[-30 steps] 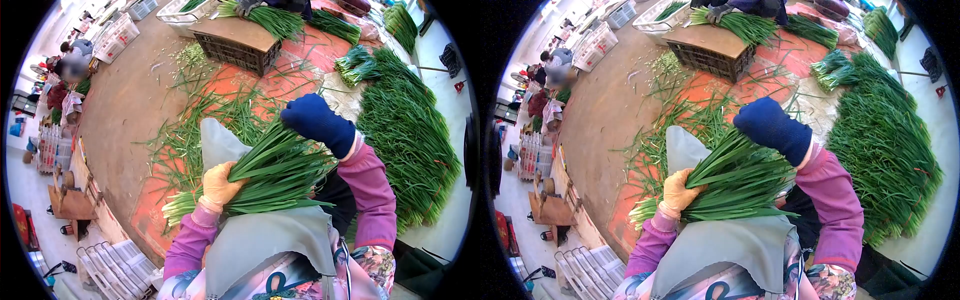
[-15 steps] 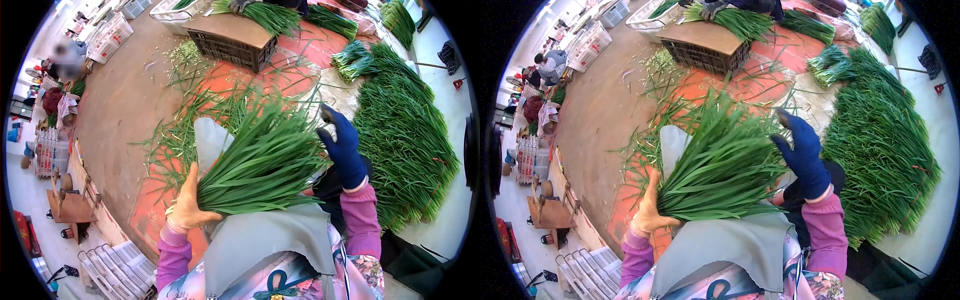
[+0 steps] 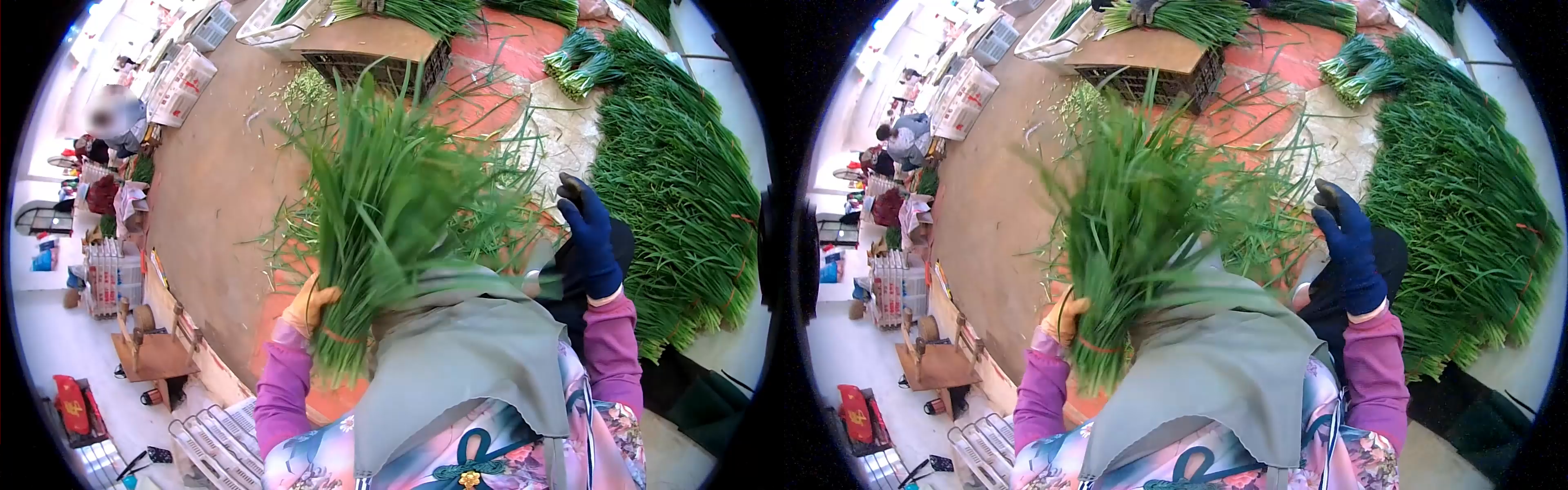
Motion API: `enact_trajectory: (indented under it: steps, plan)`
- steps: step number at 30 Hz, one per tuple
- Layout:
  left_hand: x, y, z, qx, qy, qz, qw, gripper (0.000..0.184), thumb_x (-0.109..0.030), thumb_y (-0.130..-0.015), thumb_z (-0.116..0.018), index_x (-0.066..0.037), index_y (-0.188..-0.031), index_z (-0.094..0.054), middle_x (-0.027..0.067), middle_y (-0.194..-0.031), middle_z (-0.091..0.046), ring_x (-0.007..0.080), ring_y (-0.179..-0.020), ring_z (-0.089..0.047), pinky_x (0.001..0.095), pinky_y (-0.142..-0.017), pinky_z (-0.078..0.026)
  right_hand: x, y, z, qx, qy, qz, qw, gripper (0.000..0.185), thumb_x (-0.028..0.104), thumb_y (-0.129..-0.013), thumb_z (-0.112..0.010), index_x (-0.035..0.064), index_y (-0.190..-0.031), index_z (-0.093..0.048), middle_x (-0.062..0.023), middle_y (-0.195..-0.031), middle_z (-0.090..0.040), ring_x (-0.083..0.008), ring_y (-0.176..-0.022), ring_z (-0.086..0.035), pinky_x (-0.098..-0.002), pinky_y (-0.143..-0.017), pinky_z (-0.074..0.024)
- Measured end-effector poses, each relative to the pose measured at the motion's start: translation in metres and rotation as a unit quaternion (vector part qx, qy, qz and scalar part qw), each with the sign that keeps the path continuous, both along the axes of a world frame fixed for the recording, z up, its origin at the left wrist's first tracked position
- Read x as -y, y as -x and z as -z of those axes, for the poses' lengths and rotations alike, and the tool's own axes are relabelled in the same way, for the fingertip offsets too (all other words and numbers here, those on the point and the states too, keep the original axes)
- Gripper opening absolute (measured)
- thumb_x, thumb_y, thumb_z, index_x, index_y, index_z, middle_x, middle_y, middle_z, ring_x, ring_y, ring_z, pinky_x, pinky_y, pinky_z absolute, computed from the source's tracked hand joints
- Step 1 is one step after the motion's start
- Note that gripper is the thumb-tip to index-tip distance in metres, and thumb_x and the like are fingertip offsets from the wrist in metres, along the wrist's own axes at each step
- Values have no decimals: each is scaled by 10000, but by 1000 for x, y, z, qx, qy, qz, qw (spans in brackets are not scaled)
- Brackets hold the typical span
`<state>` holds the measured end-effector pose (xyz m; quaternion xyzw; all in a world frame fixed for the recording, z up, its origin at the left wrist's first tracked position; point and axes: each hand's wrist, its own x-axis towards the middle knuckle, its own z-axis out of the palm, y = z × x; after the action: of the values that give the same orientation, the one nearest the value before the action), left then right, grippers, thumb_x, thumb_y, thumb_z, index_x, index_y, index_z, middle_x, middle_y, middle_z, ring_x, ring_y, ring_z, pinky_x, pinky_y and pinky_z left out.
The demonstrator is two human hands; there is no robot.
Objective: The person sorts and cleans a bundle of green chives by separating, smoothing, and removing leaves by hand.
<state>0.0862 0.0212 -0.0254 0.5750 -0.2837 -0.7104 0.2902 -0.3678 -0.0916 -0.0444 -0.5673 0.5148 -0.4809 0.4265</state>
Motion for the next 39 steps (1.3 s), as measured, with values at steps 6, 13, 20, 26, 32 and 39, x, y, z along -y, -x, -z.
enact_trajectory:
  steps: [6, 13, 20, 26, 32, 39]
  plan:
    - [24, 54, -13, 55, 184, -58, 980, 787, 101, -671, -609, -35, -1349, -234, 82, -1125, -525, 150, -926, -543, 276, -794, -464, -22, -9, 25, 4, -71, -43, 997, 315, 76, -843, -569, 6, -1148, -528, -87, -1062, -583, -135, -969, -541, -267, -839, -434]
    - [43, 55, -8, 122, 140, -90, 978, 308, 14, -728, -672, 4, -1020, -575, 42, -908, -629, 136, -801, -588, 269, -733, -486, -33, -81, -7, -142, 198, -339, 909, 273, 148, -776, -599, 90, -1043, -590, -61, -779, -602, -275, -661, -574, -352, -578, -461]
    - [43, 67, 0, 87, 156, -144, 973, 187, 9, -750, -651, 4, -931, -604, 46, -862, -634, 114, -742, -592, 242, -697, -491, -32, -168, -51, -240, 534, -341, 736, 340, 243, -721, -618, 103, -1027, -567, -19, -717, -536, -195, -670, -536, -320, -651, -448]
    - [36, 68, 1, 66, 169, -144, 973, 225, 39, -743, -644, -7, -957, -591, 37, -869, -625, 116, -757, -589, 242, -709, -491, -6, -156, -46, -124, 397, -325, 850, 188, 255, -800, -571, 107, -917, -571, -67, -707, -559, -228, -626, -560, -337, -534, -423]
    - [32, 69, -1, 57, 176, -117, 976, 266, 26, -756, -641, -13, -1011, -574, 29, -902, -619, 112, -769, -586, 241, -707, -490, 27, -139, -64, 184, 185, -119, 958, 193, 185, -856, -571, 85, -1017, -609, -50, -797, -631, -118, -629, -577, -230, -520, -441]
    - [31, 67, 2, 41, 173, -115, 977, 260, 1, -757, -659, -16, -1005, -583, 32, -914, -626, 115, -784, -588, 244, -712, -489, 36, -98, -83, 174, -77, -102, 976, 193, 214, -872, -543, 69, -960, -634, 7, -663, -584, -38, -524, -511, -175, -467, -399]
